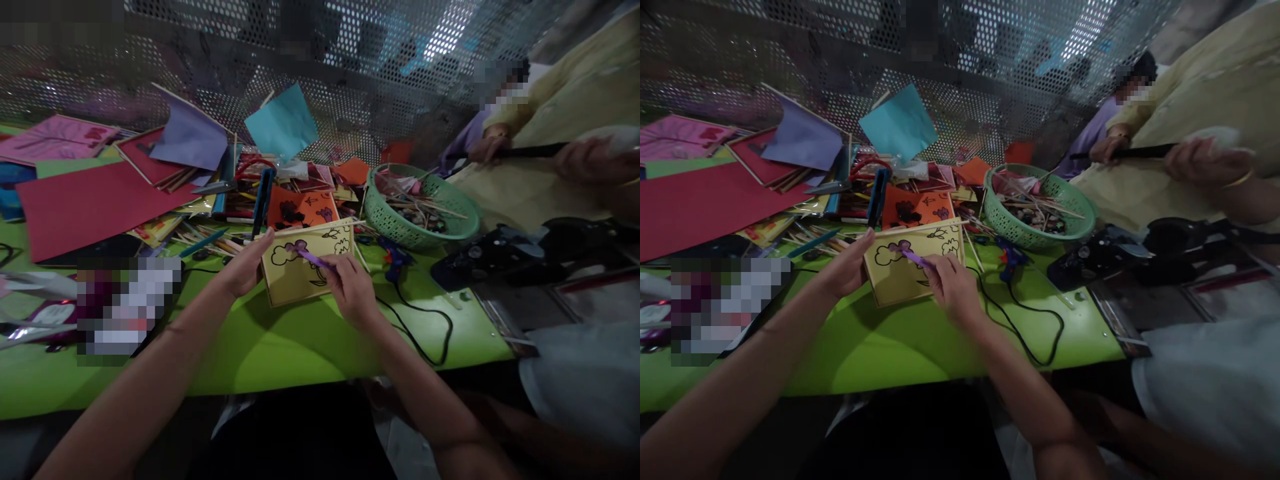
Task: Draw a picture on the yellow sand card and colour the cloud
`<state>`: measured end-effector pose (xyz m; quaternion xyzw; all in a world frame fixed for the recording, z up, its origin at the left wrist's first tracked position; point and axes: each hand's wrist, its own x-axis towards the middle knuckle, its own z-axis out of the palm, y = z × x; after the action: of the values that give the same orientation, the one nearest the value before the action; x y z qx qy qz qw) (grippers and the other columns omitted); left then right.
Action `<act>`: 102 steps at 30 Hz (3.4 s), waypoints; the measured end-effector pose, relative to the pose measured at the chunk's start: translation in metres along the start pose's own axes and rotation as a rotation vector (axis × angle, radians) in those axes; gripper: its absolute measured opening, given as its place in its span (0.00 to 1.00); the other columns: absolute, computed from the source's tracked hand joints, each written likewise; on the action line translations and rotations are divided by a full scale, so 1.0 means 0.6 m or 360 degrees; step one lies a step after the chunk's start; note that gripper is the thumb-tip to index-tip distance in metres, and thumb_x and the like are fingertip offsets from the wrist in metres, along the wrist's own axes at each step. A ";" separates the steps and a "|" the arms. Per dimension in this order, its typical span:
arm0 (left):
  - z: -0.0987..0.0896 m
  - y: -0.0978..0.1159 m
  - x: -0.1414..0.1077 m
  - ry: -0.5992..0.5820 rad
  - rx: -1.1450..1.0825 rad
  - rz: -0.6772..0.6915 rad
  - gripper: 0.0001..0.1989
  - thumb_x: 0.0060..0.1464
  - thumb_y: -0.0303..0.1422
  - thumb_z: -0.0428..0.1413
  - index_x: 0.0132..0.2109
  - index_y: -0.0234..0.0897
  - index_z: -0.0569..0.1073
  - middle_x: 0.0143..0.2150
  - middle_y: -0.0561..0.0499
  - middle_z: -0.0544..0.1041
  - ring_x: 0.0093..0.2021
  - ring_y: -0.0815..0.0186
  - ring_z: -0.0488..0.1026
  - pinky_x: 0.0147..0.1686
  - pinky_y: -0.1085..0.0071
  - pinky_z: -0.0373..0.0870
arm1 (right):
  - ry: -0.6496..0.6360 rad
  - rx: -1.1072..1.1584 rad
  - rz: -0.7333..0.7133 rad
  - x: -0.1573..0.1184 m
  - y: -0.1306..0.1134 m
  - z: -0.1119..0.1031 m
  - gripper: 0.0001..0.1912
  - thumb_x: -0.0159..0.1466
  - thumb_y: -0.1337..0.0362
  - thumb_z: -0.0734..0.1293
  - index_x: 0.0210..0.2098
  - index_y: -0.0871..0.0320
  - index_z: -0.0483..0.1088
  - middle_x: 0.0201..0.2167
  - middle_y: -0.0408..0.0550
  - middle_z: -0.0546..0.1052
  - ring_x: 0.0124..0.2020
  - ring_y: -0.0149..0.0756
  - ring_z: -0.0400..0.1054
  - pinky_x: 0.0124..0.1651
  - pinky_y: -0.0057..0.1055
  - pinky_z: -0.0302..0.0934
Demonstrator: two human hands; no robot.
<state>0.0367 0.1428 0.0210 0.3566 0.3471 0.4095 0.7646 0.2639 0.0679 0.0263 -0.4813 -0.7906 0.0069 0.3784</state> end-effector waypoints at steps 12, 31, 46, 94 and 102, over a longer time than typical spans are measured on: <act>0.003 0.003 -0.003 0.0014 0.0045 0.0008 0.26 0.66 0.50 0.55 0.56 0.33 0.79 0.50 0.37 0.86 0.54 0.48 0.82 0.58 0.53 0.78 | -0.0059 0.0033 0.0010 -0.001 0.001 -0.001 0.11 0.77 0.62 0.59 0.51 0.56 0.72 0.41 0.53 0.79 0.38 0.41 0.73 0.38 0.35 0.66; 0.002 0.005 -0.001 -0.0029 0.0014 0.0017 0.28 0.66 0.51 0.55 0.62 0.33 0.77 0.52 0.37 0.85 0.54 0.48 0.83 0.60 0.53 0.77 | -0.0092 0.0038 0.0071 -0.002 0.003 0.000 0.12 0.77 0.60 0.59 0.50 0.55 0.72 0.42 0.54 0.79 0.40 0.42 0.75 0.41 0.35 0.68; 0.003 0.006 -0.002 0.0006 0.0075 0.0015 0.31 0.66 0.52 0.53 0.66 0.35 0.73 0.55 0.38 0.84 0.56 0.48 0.81 0.61 0.53 0.76 | -0.0075 0.0037 0.0036 -0.001 0.004 0.001 0.14 0.77 0.59 0.58 0.50 0.56 0.73 0.42 0.54 0.79 0.39 0.41 0.74 0.40 0.35 0.67; 0.002 0.005 -0.002 0.0016 0.0020 0.0053 0.28 0.64 0.51 0.57 0.61 0.35 0.76 0.55 0.37 0.84 0.58 0.47 0.80 0.61 0.52 0.75 | -0.0066 0.0014 0.0117 -0.004 0.004 0.001 0.12 0.77 0.59 0.60 0.50 0.55 0.73 0.41 0.53 0.78 0.38 0.40 0.74 0.40 0.34 0.67; 0.002 0.002 -0.001 0.0030 0.0070 0.0028 0.27 0.67 0.49 0.54 0.61 0.34 0.76 0.53 0.37 0.85 0.54 0.48 0.82 0.59 0.53 0.77 | -0.0136 0.0029 0.0044 -0.001 0.002 0.002 0.13 0.77 0.59 0.59 0.52 0.55 0.73 0.40 0.52 0.78 0.37 0.40 0.72 0.37 0.33 0.65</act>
<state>0.0366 0.1422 0.0226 0.3726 0.3600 0.4119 0.7496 0.2642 0.0687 0.0248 -0.4880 -0.7993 0.0398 0.3484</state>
